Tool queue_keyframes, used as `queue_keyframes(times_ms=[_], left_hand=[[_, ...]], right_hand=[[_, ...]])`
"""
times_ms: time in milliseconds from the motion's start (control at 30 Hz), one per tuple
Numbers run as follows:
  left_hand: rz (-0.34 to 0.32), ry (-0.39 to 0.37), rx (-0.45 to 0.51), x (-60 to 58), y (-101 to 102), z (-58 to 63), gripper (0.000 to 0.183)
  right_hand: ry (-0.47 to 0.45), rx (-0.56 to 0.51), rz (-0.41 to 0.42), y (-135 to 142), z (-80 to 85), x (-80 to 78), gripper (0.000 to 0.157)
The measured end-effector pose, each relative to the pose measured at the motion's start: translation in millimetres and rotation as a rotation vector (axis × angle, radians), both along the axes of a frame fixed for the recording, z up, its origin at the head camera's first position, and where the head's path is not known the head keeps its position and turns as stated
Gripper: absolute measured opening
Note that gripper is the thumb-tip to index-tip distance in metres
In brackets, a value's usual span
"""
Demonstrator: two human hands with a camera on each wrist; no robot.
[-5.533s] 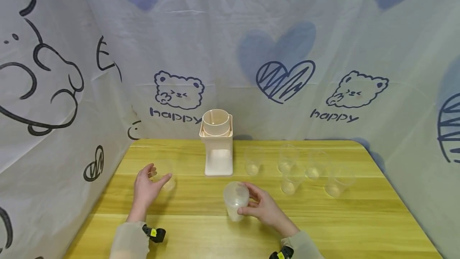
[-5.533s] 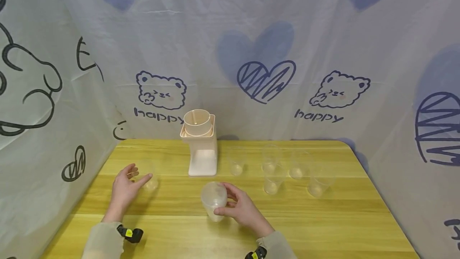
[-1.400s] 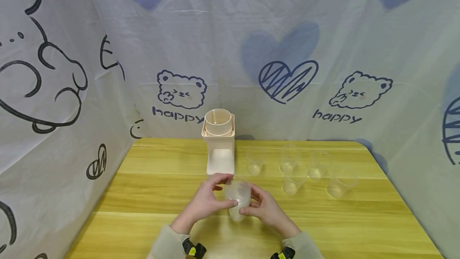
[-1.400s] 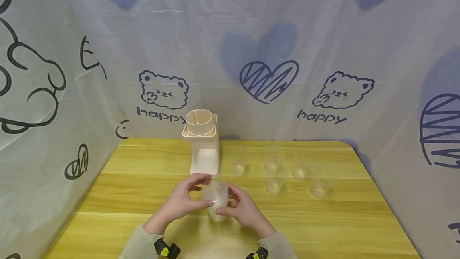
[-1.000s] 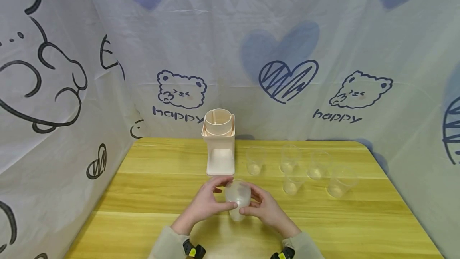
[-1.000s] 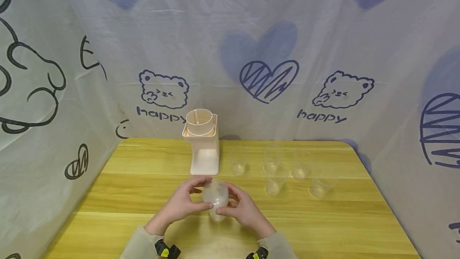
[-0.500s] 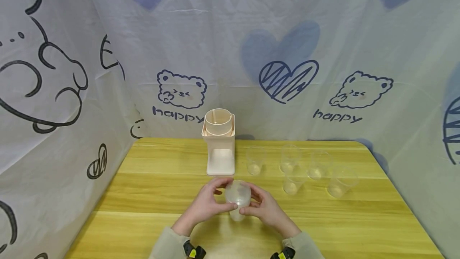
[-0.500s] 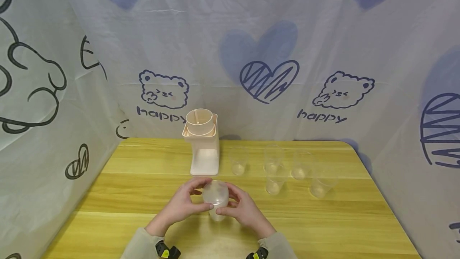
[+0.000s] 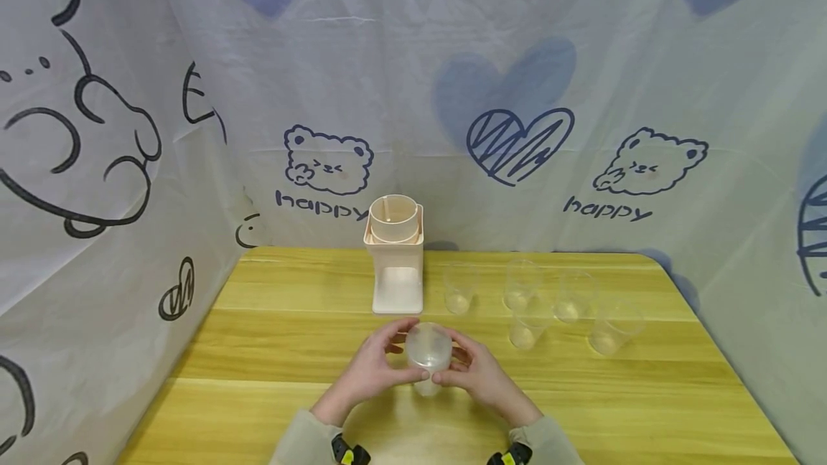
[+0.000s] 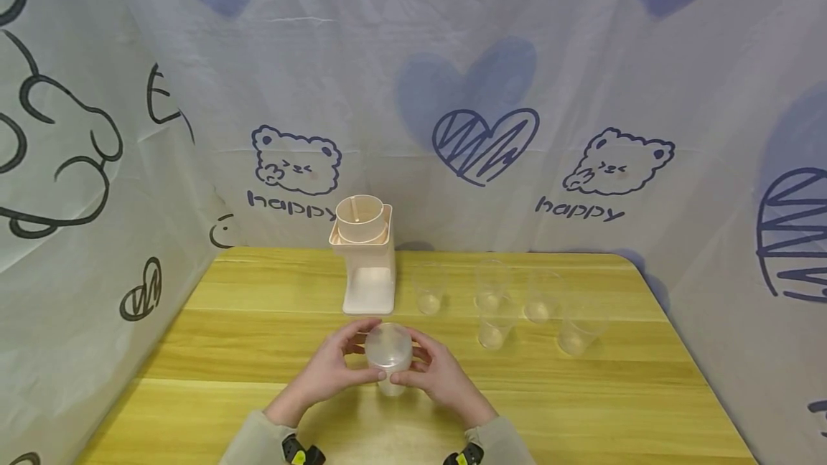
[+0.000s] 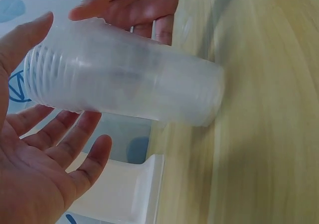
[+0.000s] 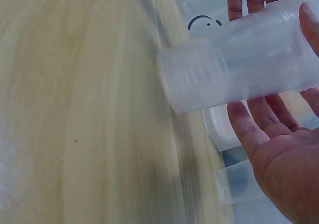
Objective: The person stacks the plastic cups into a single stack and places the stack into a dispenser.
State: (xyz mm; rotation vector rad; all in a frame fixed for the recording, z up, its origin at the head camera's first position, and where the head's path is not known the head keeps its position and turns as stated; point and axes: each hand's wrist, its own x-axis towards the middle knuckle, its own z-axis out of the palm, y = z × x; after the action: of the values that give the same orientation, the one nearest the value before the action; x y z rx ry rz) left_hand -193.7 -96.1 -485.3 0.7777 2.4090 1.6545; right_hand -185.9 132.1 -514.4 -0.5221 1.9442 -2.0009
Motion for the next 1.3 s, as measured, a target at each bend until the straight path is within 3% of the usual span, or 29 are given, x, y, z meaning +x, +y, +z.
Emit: queue_keyframes(times_ms=[400,833,1300], left_hand=[[0.026,-0.020,0.005,-2.4,1,-8.3,0.070],[0.018,-0.098,0.060,-4.8,0,-12.5,0.075],[0.112,-0.081,0.092,-2.7,3,-12.5,0.073]], right_hand=[[0.031,-0.027,-0.067,0,-1.8,-0.3,0.072],[0.029,0.044,-0.048,-1,-1.8,-1.3,0.069],[0.031,0.035,-0.055,-5,0.1,-3.5,0.068]])
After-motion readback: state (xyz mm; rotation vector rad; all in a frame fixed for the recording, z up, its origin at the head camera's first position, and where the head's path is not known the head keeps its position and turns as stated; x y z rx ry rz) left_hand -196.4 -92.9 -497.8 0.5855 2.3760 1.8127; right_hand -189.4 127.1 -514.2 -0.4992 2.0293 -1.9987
